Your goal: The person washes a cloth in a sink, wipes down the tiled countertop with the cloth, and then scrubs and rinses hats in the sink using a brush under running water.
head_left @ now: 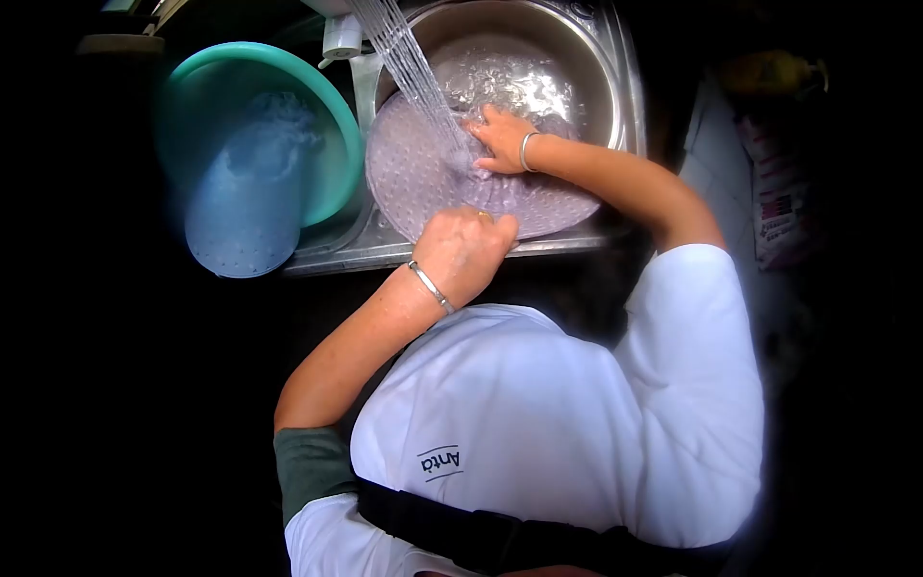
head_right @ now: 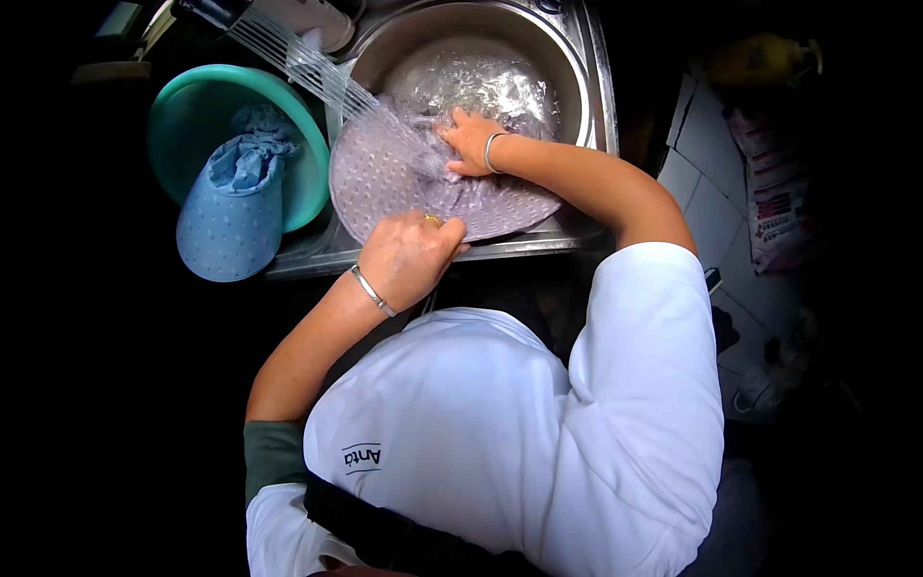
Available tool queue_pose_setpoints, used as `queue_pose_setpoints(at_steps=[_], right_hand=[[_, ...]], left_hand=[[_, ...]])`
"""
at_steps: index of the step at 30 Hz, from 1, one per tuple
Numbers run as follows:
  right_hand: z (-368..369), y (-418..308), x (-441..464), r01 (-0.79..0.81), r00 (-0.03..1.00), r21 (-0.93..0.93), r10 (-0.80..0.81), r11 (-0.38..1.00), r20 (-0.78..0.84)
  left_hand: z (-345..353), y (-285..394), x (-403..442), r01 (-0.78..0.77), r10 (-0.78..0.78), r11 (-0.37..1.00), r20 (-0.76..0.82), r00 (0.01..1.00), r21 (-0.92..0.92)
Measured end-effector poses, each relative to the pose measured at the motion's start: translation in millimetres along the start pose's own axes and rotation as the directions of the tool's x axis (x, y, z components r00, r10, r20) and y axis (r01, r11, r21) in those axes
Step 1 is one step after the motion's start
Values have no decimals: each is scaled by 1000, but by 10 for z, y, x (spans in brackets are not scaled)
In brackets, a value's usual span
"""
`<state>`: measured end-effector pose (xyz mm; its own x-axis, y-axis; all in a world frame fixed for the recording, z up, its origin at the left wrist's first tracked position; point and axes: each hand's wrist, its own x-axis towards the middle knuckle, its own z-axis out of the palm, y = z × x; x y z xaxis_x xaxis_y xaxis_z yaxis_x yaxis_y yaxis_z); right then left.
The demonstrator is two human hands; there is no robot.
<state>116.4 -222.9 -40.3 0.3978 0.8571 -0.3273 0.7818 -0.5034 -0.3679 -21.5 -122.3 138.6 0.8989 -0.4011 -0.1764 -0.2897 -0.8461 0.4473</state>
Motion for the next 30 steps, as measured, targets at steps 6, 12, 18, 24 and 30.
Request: queue_pose_setpoints(at_steps=[6, 12, 18, 24, 30], right_hand=[[102, -94, 123, 93, 898, 34, -99, 995, 428], [-257, 362, 88, -74, 995, 2, 74, 997, -73], [-258, 221, -207, -244, 912, 59, 208, 968, 355], [-823, -98, -436, -48, 950, 116, 10, 992, 311], [-1336, -249, -578, -164, 983, 506, 185, 847, 9]], left_hand=[[-35, -1, 22, -38, 39, 999, -55, 998, 19], [-68, -53, -9, 24, -25, 999, -42, 999, -31], [-78, 61, -21, 21, -24, 999, -67, 997, -44], [-106, 74, -77, 54, -60, 997, -121, 991, -54], [-129, 132, -161, -9, 6, 1000, -163, 987, -15]])
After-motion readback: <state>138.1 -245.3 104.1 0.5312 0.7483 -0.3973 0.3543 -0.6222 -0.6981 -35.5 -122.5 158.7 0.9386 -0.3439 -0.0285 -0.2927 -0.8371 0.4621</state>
